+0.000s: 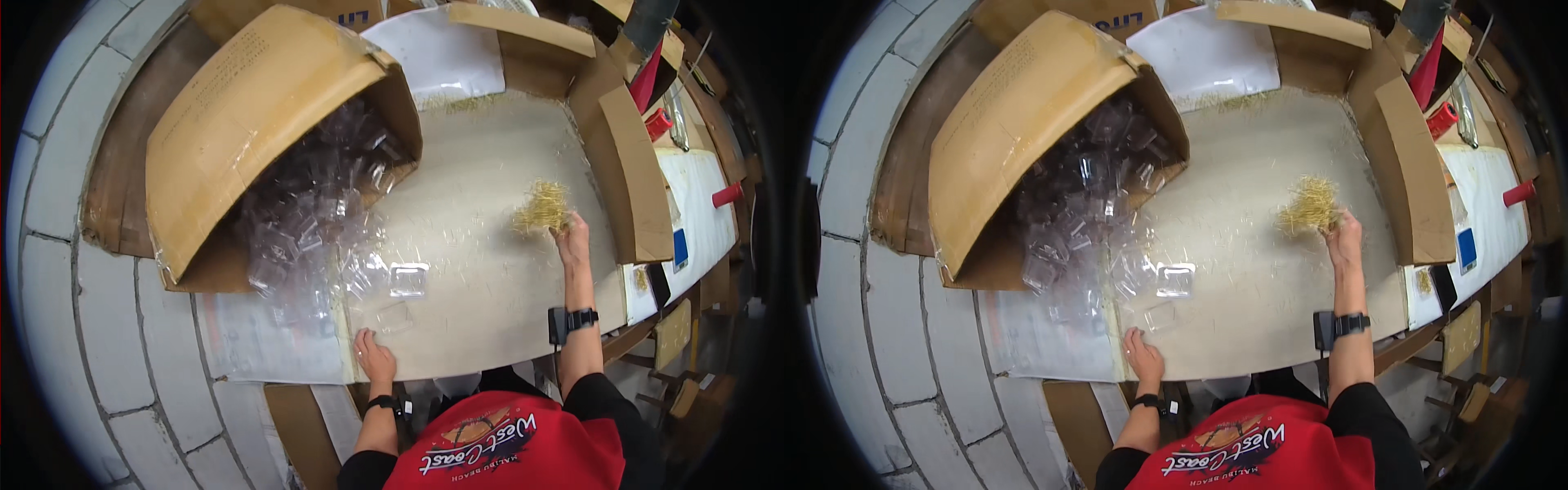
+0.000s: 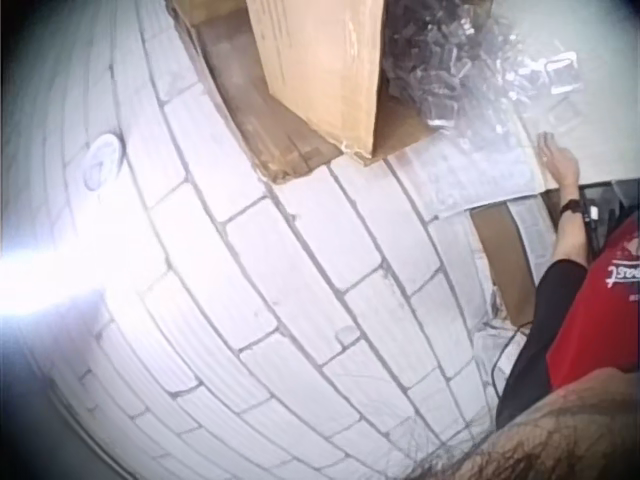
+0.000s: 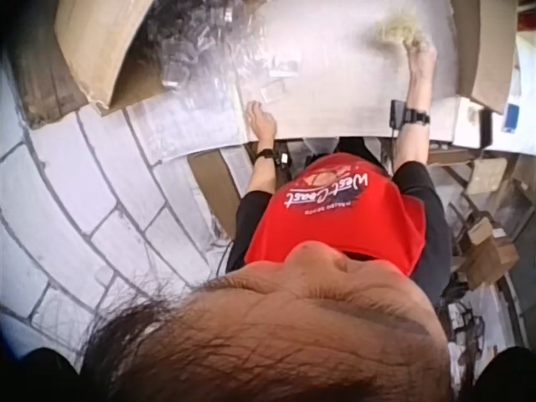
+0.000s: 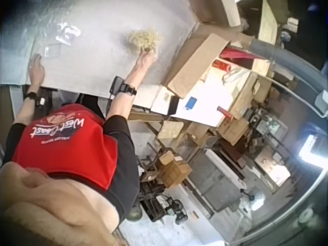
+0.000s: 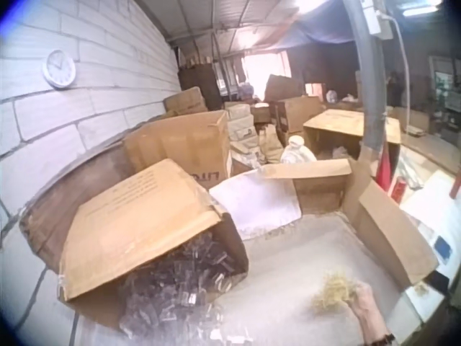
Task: The person gathers small yellowish items from a table surface and places them into small clear plastic containers. They handle the items by hand, picking them up from the table and filling the containers one by one. The filled containers are then placed into a cardboard box.
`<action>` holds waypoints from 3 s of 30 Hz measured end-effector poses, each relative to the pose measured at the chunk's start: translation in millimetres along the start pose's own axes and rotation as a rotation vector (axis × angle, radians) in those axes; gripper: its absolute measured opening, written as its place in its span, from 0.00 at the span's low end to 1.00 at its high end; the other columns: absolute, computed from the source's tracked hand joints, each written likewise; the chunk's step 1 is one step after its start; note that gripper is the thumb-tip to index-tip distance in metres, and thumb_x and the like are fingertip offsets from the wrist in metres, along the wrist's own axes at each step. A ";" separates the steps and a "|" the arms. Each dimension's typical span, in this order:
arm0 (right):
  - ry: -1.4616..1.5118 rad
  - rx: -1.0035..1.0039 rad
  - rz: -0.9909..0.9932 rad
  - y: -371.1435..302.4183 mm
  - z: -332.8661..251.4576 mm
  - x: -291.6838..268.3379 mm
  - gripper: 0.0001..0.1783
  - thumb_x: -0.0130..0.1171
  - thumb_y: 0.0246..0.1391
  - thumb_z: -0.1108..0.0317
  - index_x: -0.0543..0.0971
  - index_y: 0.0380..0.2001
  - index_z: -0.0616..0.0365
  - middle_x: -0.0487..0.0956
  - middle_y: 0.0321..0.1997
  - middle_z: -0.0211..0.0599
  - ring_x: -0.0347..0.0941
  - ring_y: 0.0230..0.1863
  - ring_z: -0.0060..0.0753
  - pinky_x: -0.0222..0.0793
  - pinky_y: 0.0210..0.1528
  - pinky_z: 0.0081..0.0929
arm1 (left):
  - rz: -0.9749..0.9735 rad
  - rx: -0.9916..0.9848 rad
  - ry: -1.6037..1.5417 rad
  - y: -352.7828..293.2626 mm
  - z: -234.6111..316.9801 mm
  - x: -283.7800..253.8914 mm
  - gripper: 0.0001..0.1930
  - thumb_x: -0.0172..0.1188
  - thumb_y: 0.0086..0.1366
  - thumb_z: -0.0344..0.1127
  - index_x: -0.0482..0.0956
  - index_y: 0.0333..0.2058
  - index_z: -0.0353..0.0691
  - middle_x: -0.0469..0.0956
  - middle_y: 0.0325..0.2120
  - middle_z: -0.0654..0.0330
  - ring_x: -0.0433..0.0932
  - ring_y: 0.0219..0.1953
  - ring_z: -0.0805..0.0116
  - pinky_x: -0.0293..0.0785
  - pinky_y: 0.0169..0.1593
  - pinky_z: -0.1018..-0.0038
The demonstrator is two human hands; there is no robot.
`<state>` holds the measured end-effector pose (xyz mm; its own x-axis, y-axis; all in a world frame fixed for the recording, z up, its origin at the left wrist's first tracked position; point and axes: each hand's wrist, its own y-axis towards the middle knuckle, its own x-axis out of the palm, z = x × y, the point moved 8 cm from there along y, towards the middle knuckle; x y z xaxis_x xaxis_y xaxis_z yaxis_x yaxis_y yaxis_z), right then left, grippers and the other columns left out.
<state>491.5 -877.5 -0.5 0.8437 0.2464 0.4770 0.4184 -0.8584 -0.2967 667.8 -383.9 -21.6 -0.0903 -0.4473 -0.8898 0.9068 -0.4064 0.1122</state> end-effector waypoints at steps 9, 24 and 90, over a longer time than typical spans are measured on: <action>-0.262 -0.048 0.153 23.2 -23.6 -40.5 0.09 0.45 0.55 0.76 0.74 0.36 0.68 0.75 0.30 0.36 0.72 0.28 0.28 0.72 0.32 0.27 | 0.008 0.008 -0.002 2.7 9.0 -0.9 0.20 0.47 0.50 0.23 0.68 0.45 0.31 0.65 0.50 0.48 0.62 0.54 0.46 0.57 0.58 0.56; -0.422 -0.068 -0.046 -1.5 -25.8 -4.1 0.07 0.49 0.53 0.77 0.77 0.33 0.65 0.76 0.29 0.30 0.69 0.26 0.17 0.65 0.27 0.17 | 0.031 0.027 0.002 3.3 6.4 -1.5 0.19 0.46 0.50 0.23 0.69 0.44 0.31 0.66 0.49 0.45 0.62 0.53 0.44 0.57 0.58 0.55; -0.380 -0.276 0.183 86.6 -27.1 40.0 0.03 0.59 0.47 0.78 0.74 0.23 0.63 0.74 0.18 0.32 0.69 0.16 0.21 0.67 0.19 0.21 | 0.001 0.046 0.019 -1.0 17.7 -12.3 0.21 0.48 0.53 0.25 0.68 0.48 0.28 0.68 0.49 0.38 0.63 0.54 0.39 0.56 0.60 0.53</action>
<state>552.4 -954.3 15.3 0.9792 0.1833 0.0870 0.1912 -0.9771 -0.0933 660.7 -392.1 -3.0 -0.0814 -0.4324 -0.8980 0.8869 -0.4425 0.1328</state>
